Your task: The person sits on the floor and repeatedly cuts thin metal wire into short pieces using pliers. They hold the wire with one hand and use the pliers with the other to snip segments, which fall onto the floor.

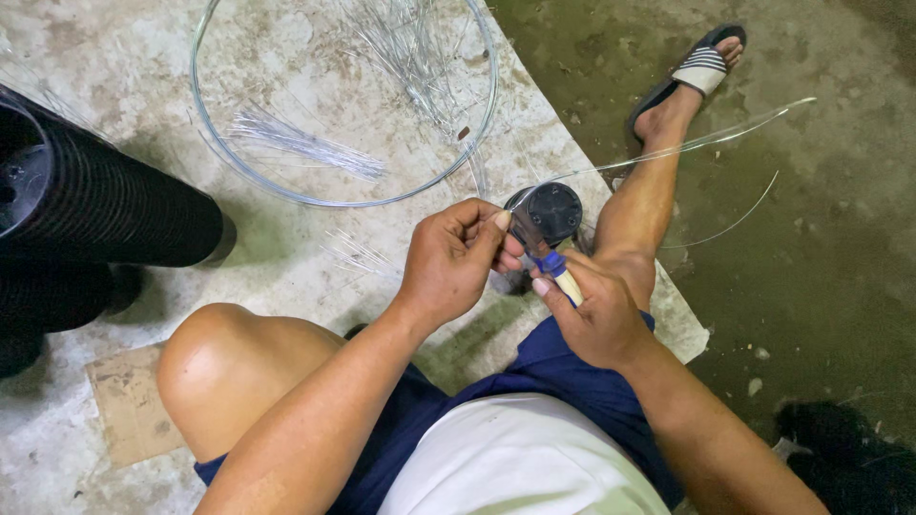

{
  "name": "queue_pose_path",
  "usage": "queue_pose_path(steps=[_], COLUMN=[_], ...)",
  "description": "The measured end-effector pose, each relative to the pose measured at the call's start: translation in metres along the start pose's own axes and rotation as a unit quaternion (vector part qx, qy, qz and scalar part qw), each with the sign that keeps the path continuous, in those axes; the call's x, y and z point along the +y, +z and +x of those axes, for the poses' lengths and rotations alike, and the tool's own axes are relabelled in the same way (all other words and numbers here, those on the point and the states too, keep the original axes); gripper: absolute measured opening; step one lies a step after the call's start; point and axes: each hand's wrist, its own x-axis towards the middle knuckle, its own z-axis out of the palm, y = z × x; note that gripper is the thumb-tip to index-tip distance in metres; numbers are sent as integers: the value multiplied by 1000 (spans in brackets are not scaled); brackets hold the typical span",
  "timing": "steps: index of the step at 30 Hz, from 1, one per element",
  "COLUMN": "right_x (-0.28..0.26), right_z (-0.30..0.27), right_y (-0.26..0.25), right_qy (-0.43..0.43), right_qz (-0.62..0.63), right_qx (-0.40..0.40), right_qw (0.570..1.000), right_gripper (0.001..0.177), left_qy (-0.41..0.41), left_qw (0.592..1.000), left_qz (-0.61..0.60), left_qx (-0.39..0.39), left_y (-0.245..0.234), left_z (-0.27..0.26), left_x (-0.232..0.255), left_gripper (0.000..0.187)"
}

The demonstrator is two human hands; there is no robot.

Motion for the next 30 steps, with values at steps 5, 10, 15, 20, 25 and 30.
queue_pose_path(steps=[5,10,15,20,25,30], right_x=[-3,-6,-4,7,16,10], right_z=[2,3,2,-1,-7,-8], right_y=[-1,-1,0,-1,-4,-7], right_qy=[-40,-49,-66,-54,43,11], right_qz=[-7,-34,-46,-4,30,67], right_qx=[9,13,26,0,-37,-27], right_qw=[999,998,996,999,998,997], right_gripper=[14,9,8,10,7,9], left_qy=[-24,-40,-61,-52,-27,-22], left_qw=[999,995,989,991,993,994], left_qz=[-31,-79,-124,-107,-96,-83], left_qx=[-19,-35,-52,-57,-65,-62], left_y=[-5,-9,-12,-10,-7,-6], left_z=[4,6,5,6,5,5], left_x=[-11,-17,-19,-16,-12,-11], left_gripper=[23,23,24,25,25,24])
